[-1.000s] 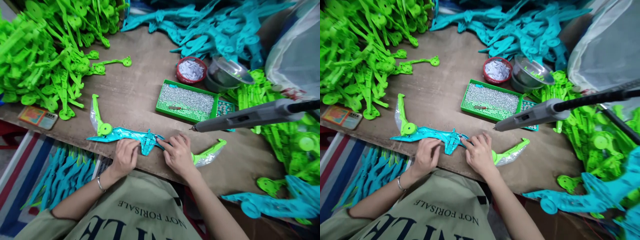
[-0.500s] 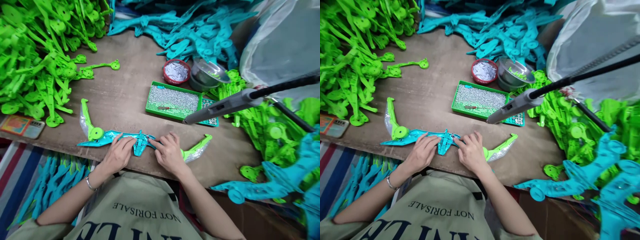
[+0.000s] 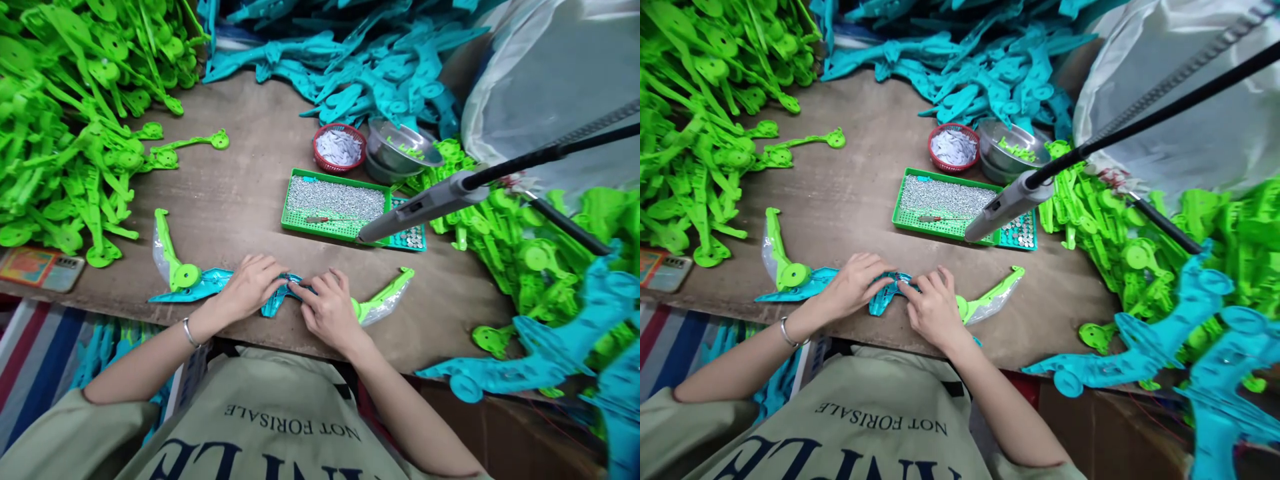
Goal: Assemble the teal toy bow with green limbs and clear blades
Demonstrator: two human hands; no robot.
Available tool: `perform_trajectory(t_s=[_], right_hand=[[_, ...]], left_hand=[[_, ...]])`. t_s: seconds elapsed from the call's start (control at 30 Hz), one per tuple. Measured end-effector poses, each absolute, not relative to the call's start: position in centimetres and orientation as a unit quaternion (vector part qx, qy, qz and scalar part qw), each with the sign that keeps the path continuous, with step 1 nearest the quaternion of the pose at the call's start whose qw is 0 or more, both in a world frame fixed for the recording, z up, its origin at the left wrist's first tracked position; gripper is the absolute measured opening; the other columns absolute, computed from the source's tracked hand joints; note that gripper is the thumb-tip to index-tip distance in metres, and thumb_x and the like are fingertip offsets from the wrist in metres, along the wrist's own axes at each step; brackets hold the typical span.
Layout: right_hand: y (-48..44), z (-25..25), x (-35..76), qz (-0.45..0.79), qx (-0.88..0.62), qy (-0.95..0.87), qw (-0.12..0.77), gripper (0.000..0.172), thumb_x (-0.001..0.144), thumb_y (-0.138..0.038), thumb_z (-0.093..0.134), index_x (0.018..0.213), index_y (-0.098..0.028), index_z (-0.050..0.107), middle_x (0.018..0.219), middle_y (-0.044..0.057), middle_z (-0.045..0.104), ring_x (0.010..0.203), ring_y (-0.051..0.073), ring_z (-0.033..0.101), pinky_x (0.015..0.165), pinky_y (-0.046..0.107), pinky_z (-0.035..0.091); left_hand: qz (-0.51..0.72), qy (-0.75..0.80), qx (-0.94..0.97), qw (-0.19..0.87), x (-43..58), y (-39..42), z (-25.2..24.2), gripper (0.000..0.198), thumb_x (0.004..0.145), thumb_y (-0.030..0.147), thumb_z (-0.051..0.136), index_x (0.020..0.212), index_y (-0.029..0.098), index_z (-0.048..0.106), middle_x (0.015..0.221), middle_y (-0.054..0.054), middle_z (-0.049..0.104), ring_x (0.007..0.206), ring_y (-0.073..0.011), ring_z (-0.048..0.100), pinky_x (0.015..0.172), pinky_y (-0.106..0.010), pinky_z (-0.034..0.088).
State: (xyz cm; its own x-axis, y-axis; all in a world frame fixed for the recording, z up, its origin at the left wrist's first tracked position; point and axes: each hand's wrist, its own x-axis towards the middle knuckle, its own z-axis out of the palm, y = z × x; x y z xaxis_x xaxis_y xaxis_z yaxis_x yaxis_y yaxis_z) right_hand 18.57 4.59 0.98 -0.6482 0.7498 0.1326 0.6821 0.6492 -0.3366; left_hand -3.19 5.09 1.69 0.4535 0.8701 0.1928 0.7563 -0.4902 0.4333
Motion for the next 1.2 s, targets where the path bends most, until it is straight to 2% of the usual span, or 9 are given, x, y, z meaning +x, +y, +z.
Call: perform_trajectory(t_s=[0.13, 0.3, 0.57, 0.7, 0.77, 0.87, 1.03, 1.2], right_hand=[[4.5, 1.0, 18.4, 0.124, -0.405, -0.898, 0.118, 0.039, 0.086, -0.012, 0.058, 0.120, -0.026, 0.070, 0.104, 0.005, 0.070, 0.097, 0.023, 0.052, 0.111, 0.050, 0.025], [4.5, 1.0, 18.3, 0.132, -0.404, -0.898, 0.112, 0.044, 0.086, -0.012, 0.059, 0.126, -0.027, 0.067, 0.103, 0.005, 0.069, 0.097, 0.024, 0.052, 0.110, 0.052, 0.028], [4.4, 1.5, 17.9, 0.127, -0.414, -0.895, 0.108, 0.034, 0.086, -0.012, 0.060, 0.116, -0.024, 0.070, 0.101, 0.006, 0.069, 0.097, 0.025, 0.053, 0.110, 0.052, 0.030], [4.3, 1.7, 17.8, 0.131, -0.423, -0.891, 0.100, 0.031, 0.087, -0.016, 0.061, 0.116, -0.023, 0.070, 0.099, 0.006, 0.068, 0.097, 0.024, 0.053, 0.110, 0.051, 0.032], [4.3, 1.6, 17.9, 0.132, -0.428, -0.888, 0.099, 0.031, 0.087, -0.016, 0.061, 0.117, -0.023, 0.069, 0.098, 0.006, 0.068, 0.097, 0.024, 0.053, 0.111, 0.050, 0.031], [4.3, 1.5, 17.9, 0.135, -0.437, -0.883, 0.099, 0.032, 0.088, -0.017, 0.061, 0.119, -0.024, 0.069, 0.098, 0.006, 0.066, 0.098, 0.024, 0.053, 0.111, 0.049, 0.032], [4.3, 1.2, 17.9, 0.161, -0.447, -0.877, 0.077, 0.027, 0.089, -0.020, 0.060, 0.114, -0.023, 0.070, 0.099, 0.007, 0.064, 0.100, 0.024, 0.051, 0.112, 0.049, 0.030], [4.2, 0.9, 18.1, 0.191, -0.454, -0.867, 0.076, 0.035, 0.090, -0.020, 0.057, 0.123, -0.027, 0.067, 0.101, 0.007, 0.063, 0.102, 0.025, 0.049, 0.114, 0.049, 0.027]], left_hand=[[0.155, 0.473, 0.848, 0.183, -2.4, 5.6, 1.2, 0.019, 0.097, 0.025, 0.056, 0.111, 0.022, 0.069, 0.094, -0.005, 0.069, 0.089, -0.0210, 0.060, 0.080, -0.035, 0.044], [0.159, 0.497, 0.827, 0.210, -2.2, 5.0, 0.9, 0.022, 0.092, 0.019, 0.061, 0.112, 0.022, 0.069, 0.099, -0.006, 0.069, 0.093, -0.0221, 0.059, 0.080, -0.037, 0.046], [0.172, 0.531, 0.789, 0.256, -1.5, 5.2, 0.8, 0.021, 0.087, 0.014, 0.067, 0.105, 0.024, 0.071, 0.097, -0.004, 0.068, 0.094, -0.0222, 0.061, 0.079, -0.036, 0.048], [0.187, 0.531, 0.800, 0.206, -1.2, 5.0, 0.5, 0.022, 0.086, 0.009, 0.064, 0.105, 0.020, 0.066, 0.096, -0.004, 0.069, 0.090, -0.0216, 0.063, 0.075, -0.034, 0.049], [0.198, 0.519, 0.819, 0.147, -1.2, 4.7, 0.2, 0.010, 0.089, 0.011, 0.061, 0.095, 0.019, 0.063, 0.089, -0.004, 0.069, 0.083, -0.0211, 0.063, 0.073, -0.035, 0.050], [0.229, 0.471, 0.850, 0.062, -1.3, 4.1, -0.3, 0.014, 0.095, 0.014, 0.053, 0.086, 0.021, 0.062, 0.085, -0.002, 0.071, 0.080, -0.0196, 0.065, 0.084, -0.039, 0.051], [0.279, 0.444, 0.851, 0.014, -1.4, 2.8, -0.9, 0.022, 0.099, 0.015, 0.046, 0.108, 0.022, 0.066, 0.108, -0.005, 0.075, 0.098, -0.0189, 0.069, 0.104, -0.044, 0.043], [0.237, 0.426, 0.871, -0.053, -1.5, 1.2, -2.0, 0.037, 0.096, 0.023, 0.052, 0.131, 0.016, 0.059, 0.135, -0.012, 0.066, 0.123, -0.0227, 0.062, 0.114, -0.044, 0.035]])
